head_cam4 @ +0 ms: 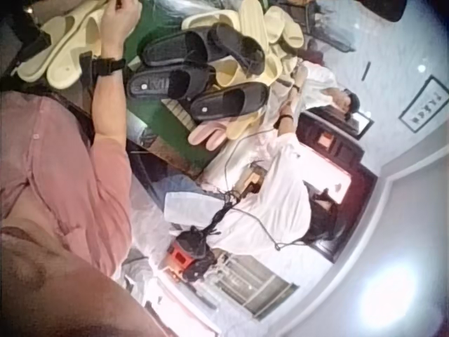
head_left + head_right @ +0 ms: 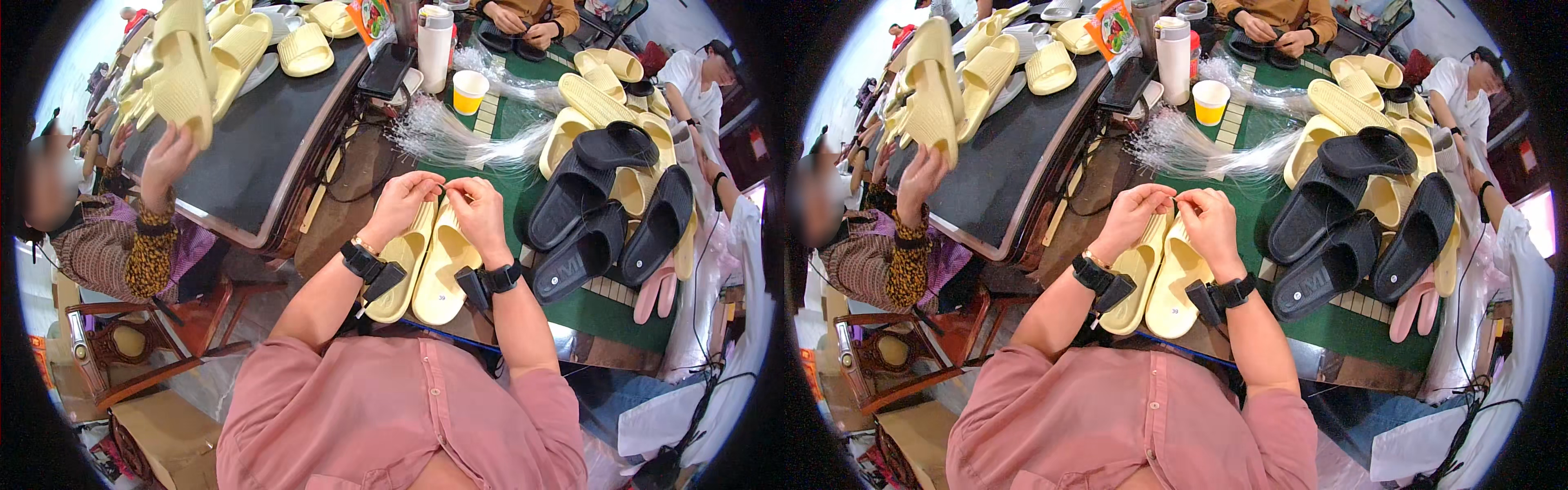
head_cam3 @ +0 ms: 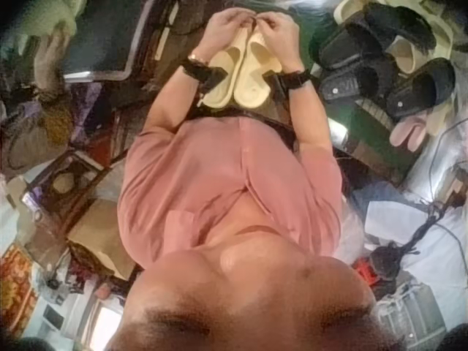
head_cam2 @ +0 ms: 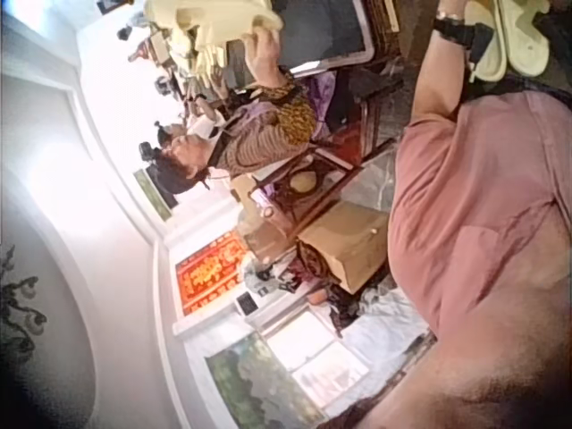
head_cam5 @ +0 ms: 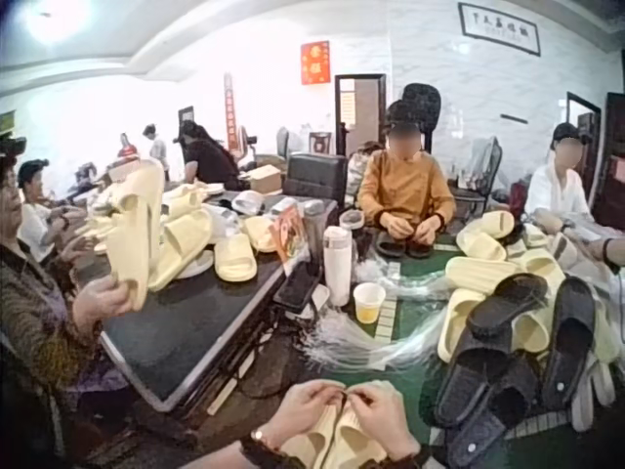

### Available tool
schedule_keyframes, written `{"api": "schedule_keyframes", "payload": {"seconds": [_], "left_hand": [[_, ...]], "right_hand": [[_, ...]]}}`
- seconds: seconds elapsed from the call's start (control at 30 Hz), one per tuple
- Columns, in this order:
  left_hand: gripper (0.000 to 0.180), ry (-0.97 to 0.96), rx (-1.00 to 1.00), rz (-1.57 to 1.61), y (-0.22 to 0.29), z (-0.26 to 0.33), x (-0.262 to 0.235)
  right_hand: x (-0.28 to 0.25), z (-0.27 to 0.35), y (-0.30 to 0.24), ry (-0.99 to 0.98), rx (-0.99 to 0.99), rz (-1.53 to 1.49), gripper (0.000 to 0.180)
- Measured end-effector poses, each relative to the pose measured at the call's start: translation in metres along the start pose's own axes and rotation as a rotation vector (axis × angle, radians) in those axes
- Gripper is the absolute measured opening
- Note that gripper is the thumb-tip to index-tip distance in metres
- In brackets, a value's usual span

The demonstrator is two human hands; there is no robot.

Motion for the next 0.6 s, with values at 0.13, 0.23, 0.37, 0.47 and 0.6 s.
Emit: {"api": "schedule_keyframes", "payload": {"seconds": [0.13, 0.23, 0.37, 0.47, 0.6], "left_hand": [[0.022, 0.005, 0.008, -0.018, -0.0007, 0.0000, -0.0016], [0.022, -0.002, -0.003, -0.016, 0.0017, -0.0001, 0.0001], [0.022, -0.001, -0.007, -0.038, 0.0020, 0.0002, -0.0014], [0.022, -0.011, -0.009, -0.049, -0.0009, -0.0007, -0.0009], [0.022, -0.027, -0.004, -0.063, -0.0014, -0.0010, -0.0004]], "right_hand": [[0.0013, -0.0003, 0.0015, 0.006, -0.012, 0.009, 0.007], [0.0007, -0.0003, 0.0028, 0.011, -0.011, 0.011, 0.007], [0.0014, -0.0003, 0.0023, 0.012, -0.025, 0.012, 0.007], [0.0015, -0.0003, 0.0035, 0.024, -0.035, 0.016, 0.008], [0.0018, -0.0007, 0.0042, 0.021, -0.023, 0.013, 0.008]]}}
Point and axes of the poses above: each hand's wrist, its own z-axis away from the middle knuckle, its own x-axis out of the palm, y = z × x, the point moved 6 cm from there along -z, towards the middle knuckle, and after that the axes turned 7 degrees about x, right-handed, at the moved point
